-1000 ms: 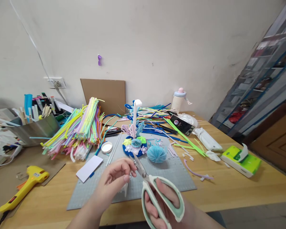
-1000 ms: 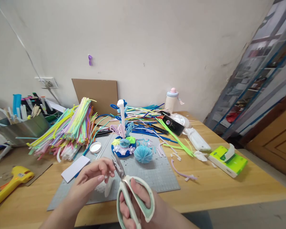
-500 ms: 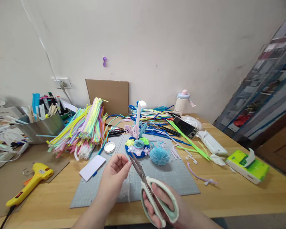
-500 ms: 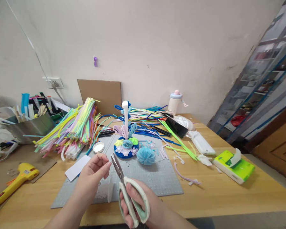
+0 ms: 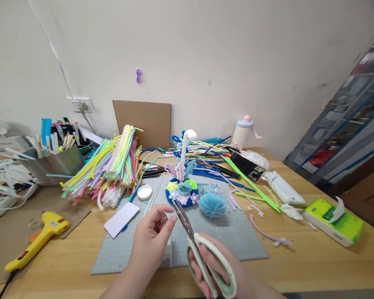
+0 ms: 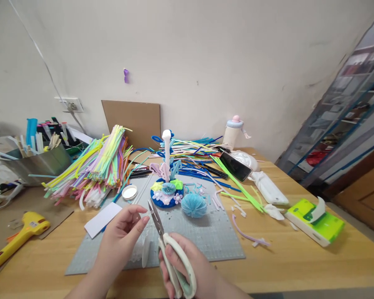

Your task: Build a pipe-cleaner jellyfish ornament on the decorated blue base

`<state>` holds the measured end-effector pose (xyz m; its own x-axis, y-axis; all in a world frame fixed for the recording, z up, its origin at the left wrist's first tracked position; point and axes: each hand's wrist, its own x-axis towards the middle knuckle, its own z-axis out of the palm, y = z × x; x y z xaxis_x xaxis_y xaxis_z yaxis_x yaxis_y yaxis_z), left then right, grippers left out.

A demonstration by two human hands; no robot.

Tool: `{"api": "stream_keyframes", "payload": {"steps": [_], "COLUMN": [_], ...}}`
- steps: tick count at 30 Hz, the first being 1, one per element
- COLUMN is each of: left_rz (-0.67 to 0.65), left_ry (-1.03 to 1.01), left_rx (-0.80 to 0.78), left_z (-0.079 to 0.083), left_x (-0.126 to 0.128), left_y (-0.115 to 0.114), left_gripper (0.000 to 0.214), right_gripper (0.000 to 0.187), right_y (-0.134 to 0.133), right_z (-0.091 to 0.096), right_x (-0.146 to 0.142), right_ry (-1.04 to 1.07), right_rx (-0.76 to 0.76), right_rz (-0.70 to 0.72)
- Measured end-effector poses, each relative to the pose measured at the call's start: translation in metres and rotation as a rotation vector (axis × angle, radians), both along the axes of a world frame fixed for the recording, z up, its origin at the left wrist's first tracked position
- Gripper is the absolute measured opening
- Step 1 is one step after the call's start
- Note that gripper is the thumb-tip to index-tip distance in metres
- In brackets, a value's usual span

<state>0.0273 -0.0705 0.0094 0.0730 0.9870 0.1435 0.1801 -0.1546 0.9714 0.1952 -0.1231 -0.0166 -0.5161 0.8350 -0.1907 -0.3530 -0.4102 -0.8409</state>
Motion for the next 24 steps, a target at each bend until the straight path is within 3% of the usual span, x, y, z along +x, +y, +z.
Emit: {"api": "stream_keyframes", "payload": {"steps": [12,19,24], "left_rz": [0.084,0.123,0.141], "left_ry": [0.338,0.319,0.233], "left_rx": [0.165,0.259,0.233], "left_z": [-0.0013,-0.0015,0.0004], "left_x": [-0.0081,-0.0062,-0.0029], "left_y": [-0.0062,-0.0092,-0.0097], "left_gripper": [0.024,0.021,0.02], "right_gripper": [0.043,0.041,0.043], "right_y": [-0.0007,-0.001,-0.0024], "right_z": [-0.0018,-0.0025,-0.006], "right_x": [-0.0009,-0.0009,-0.0001], "right_ry": [-0.045,-0.089,-0.059], "right_rx": [0.011,0.058,0.059], "right_rz": [0.01,0.036,0.054]}}
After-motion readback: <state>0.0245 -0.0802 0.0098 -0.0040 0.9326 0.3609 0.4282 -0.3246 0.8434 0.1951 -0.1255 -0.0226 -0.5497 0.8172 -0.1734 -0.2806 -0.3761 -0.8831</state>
